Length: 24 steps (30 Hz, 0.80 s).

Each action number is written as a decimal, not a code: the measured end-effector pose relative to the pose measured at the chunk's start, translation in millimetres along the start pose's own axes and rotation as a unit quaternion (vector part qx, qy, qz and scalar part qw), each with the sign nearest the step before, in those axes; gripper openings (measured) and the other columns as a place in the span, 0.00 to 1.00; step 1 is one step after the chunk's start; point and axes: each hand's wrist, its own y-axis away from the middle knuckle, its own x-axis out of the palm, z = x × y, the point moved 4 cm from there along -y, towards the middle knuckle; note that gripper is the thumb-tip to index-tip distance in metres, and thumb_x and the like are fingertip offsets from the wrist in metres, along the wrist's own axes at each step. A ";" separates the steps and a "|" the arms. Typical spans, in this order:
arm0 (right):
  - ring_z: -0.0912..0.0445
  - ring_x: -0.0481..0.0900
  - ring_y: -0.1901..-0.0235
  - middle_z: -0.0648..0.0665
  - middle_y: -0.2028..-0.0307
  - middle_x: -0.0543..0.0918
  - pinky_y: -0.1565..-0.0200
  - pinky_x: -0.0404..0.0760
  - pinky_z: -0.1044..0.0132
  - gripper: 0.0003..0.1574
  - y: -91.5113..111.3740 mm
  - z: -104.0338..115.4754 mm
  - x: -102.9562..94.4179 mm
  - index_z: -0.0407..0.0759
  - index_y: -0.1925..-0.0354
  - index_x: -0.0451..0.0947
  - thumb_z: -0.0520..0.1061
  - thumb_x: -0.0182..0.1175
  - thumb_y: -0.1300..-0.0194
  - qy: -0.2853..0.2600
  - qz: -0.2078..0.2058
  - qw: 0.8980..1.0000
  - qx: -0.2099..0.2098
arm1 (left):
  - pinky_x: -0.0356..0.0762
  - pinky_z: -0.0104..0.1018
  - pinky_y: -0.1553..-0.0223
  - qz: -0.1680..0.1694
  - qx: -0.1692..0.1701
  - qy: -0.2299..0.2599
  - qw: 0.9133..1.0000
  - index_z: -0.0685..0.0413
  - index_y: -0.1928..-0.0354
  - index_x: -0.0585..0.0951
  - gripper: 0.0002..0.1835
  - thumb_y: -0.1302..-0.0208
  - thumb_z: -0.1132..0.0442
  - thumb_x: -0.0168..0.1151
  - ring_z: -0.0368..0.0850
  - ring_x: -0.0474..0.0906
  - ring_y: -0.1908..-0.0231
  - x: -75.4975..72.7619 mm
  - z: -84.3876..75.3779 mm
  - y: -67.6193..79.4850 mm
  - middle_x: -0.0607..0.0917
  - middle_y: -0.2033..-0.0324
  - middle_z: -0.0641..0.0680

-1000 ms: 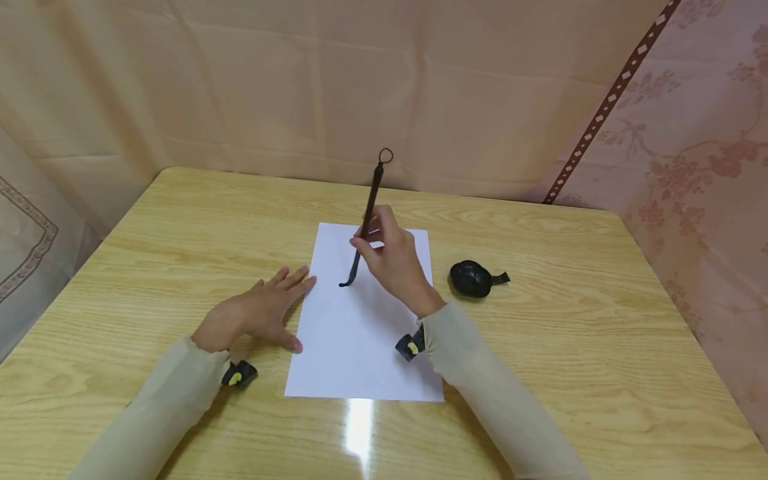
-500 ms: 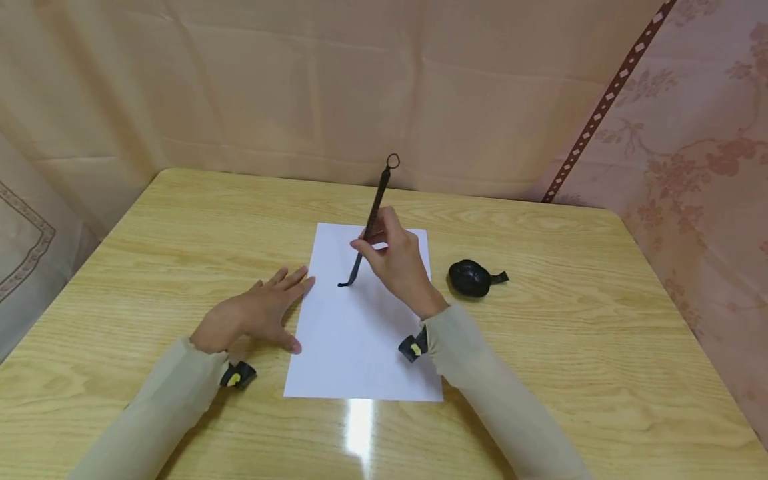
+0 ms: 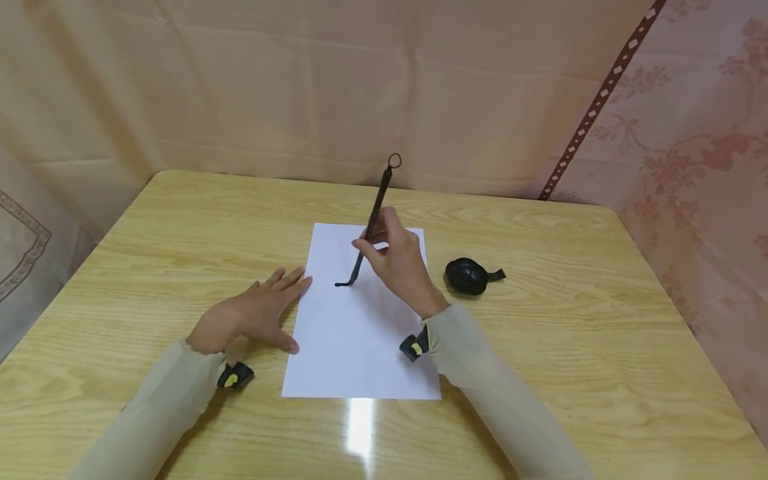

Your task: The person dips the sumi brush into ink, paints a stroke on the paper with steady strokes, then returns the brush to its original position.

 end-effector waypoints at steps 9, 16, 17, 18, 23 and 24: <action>0.55 0.82 0.70 0.43 0.70 0.81 0.74 0.80 0.69 0.21 0.7 -9.1 -3.6 0.34 0.60 0.64 0.41 0.63 0.47 0.011 0.010 1.000 -0.004 | 0.40 0.63 0.39 0.002 -0.001 0.004 1.000 0.51 0.30 0.44 0.61 0.62 0.43 0.71 0.59 0.30 0.33 0.0 0.6 1.2 0.38 0.31 0.54; 0.56 0.82 0.70 0.44 0.70 0.81 0.74 0.79 0.70 0.21 1.8 -11.8 -7.4 0.35 0.60 0.64 0.41 0.64 0.47 0.017 0.008 1.000 0.003 | 0.40 0.64 0.40 0.001 0.005 0.005 1.000 0.52 0.30 0.44 0.61 0.62 0.43 0.71 0.60 0.30 0.33 0.8 1.2 1.0 0.37 0.31 0.55; 0.56 0.82 0.70 0.44 0.70 0.81 0.74 0.79 0.70 0.21 2.1 -12.0 -7.9 0.36 0.60 0.64 0.41 0.64 0.47 0.018 0.007 1.000 0.003 | 0.39 0.64 0.40 0.001 0.006 0.005 1.000 0.52 0.30 0.44 0.61 0.62 0.43 0.71 0.60 0.30 0.33 0.8 1.2 0.8 0.37 0.31 0.55; 0.55 0.82 0.70 0.44 0.70 0.81 0.74 0.79 0.69 0.21 2.4 -12.2 -8.5 0.35 0.60 0.64 0.41 0.64 0.47 0.020 0.005 1.000 0.002 | 0.39 0.64 0.39 0.000 0.007 0.004 1.000 0.52 0.30 0.44 0.61 0.62 0.43 0.71 0.60 0.30 0.33 0.8 1.1 0.7 0.37 0.31 0.55; 0.55 0.82 0.70 0.43 0.70 0.81 0.74 0.79 0.70 0.21 3.9 -13.0 -11.5 0.35 0.60 0.64 0.41 0.64 0.47 0.024 0.001 1.000 0.000 | 0.39 0.63 0.39 -0.003 0.011 0.003 1.000 0.52 0.30 0.44 0.61 0.62 0.43 0.71 0.59 0.30 0.33 0.7 0.4 0.6 0.38 0.31 0.55; 0.55 0.82 0.70 0.43 0.70 0.81 0.74 0.79 0.70 0.21 4.2 -13.1 -12.2 0.34 0.60 0.64 0.40 0.64 0.47 0.023 0.000 1.000 0.000 | 0.39 0.63 0.39 -0.003 0.012 0.003 1.000 0.52 0.30 0.45 0.61 0.62 0.43 0.71 0.60 0.30 0.33 0.7 0.1 0.7 0.38 0.31 0.55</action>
